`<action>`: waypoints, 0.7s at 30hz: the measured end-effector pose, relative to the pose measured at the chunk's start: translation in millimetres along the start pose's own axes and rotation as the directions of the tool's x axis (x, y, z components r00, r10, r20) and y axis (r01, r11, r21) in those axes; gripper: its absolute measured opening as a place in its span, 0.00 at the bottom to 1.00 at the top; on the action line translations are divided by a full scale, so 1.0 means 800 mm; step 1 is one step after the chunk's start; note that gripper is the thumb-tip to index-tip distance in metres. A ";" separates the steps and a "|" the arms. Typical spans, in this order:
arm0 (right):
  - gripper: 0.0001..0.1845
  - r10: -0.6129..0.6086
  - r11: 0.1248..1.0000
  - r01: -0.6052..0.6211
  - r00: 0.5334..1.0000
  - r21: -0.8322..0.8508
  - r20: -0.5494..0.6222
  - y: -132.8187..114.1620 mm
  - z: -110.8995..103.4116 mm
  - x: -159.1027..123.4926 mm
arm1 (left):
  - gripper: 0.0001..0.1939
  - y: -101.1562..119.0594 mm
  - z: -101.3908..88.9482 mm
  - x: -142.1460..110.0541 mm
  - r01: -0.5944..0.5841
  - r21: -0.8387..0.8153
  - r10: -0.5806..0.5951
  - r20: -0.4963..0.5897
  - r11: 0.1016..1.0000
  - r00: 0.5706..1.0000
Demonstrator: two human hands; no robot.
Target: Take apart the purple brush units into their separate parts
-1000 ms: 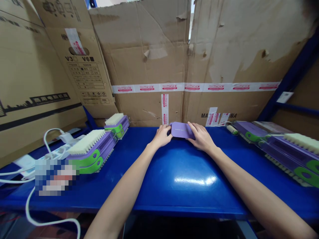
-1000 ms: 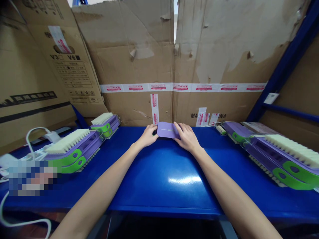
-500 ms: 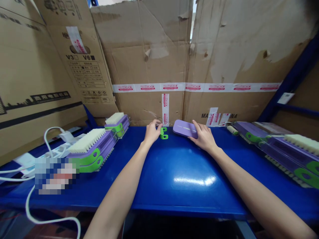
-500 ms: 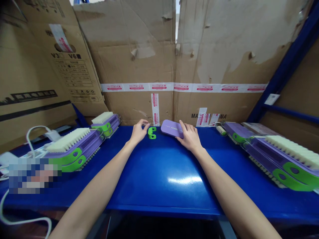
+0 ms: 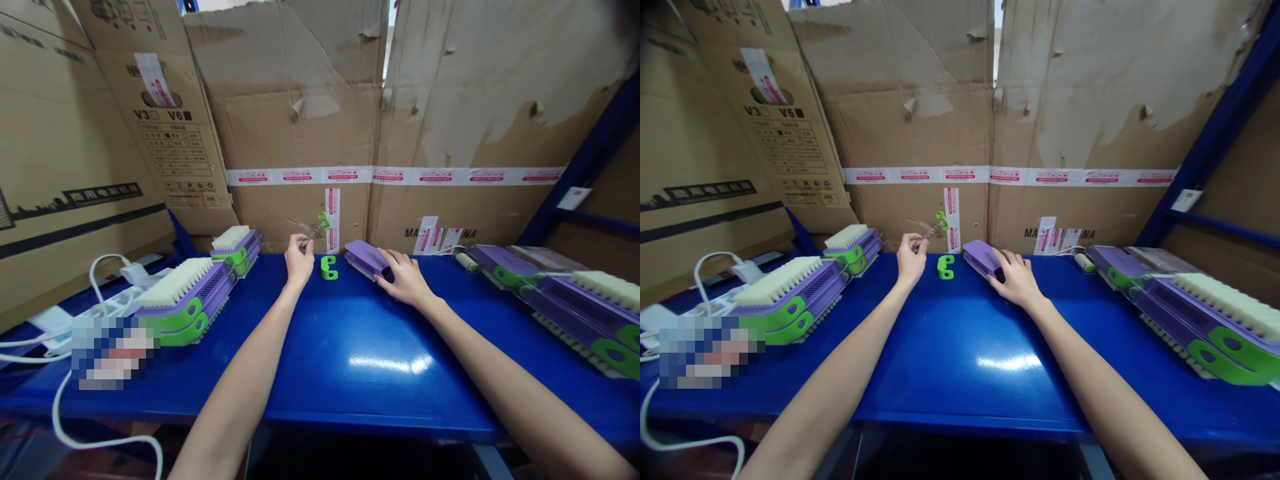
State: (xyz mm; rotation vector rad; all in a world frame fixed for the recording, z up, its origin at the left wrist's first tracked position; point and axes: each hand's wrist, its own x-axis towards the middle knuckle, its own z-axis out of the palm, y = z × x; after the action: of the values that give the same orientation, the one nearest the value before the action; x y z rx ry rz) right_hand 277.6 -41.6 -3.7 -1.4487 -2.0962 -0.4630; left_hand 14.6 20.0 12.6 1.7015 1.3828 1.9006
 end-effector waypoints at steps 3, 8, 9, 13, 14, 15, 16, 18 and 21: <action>0.35 0.027 0.999 -0.026 0.999 -0.032 0.027 -0.011 -0.002 0.002 | 0.05 0.010 0.004 -0.002 0.013 -0.052 -0.012 0.015 0.999 1.000; 0.34 0.005 1.000 -0.005 1.000 -0.013 0.022 -0.025 -0.004 0.002 | 0.08 0.028 0.015 -0.008 0.064 -0.251 -0.039 0.104 0.966 0.994; 0.33 0.009 1.000 -0.009 1.000 0.003 0.006 -0.026 -0.004 0.002 | 0.10 0.031 0.017 -0.009 0.092 -0.302 -0.055 0.130 0.949 0.990; 0.31 0.135 0.969 -0.110 0.985 0.220 -0.104 -0.028 0.000 0.004 | 0.17 0.041 0.026 -0.015 0.212 -0.436 -0.109 0.251 0.874 0.962; 0.31 0.186 0.941 -0.138 0.974 0.308 -0.130 -0.028 0.001 0.005 | 0.18 0.042 0.027 -0.016 0.240 -0.447 -0.117 0.286 0.862 0.951; 0.31 0.236 0.904 -0.162 0.961 0.396 -0.146 -0.029 0.001 0.006 | 0.18 0.043 0.027 -0.017 0.269 -0.452 -0.125 0.324 0.850 0.938; 0.31 0.283 0.861 -0.181 0.947 0.475 -0.152 -0.030 0.001 0.007 | 0.18 0.044 0.027 -0.019 0.301 -0.455 -0.132 0.366 0.838 0.921; 0.31 0.361 0.770 -0.206 0.921 0.604 -0.146 -0.032 0.000 0.009 | 0.18 0.045 0.027 -0.021 0.363 -0.460 -0.145 0.442 0.811 0.885; 0.29 0.426 0.644 -0.198 0.895 0.739 -0.131 -0.038 -0.003 0.012 | 0.18 0.046 0.027 -0.024 0.430 -0.473 -0.144 0.527 0.769 0.838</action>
State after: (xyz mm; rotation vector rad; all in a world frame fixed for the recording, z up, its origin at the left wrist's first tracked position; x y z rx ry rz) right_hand 247.4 -47.0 4.9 -1.1316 -1.4592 0.2623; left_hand 53.8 -2.3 25.6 1.3881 0.7216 1.3965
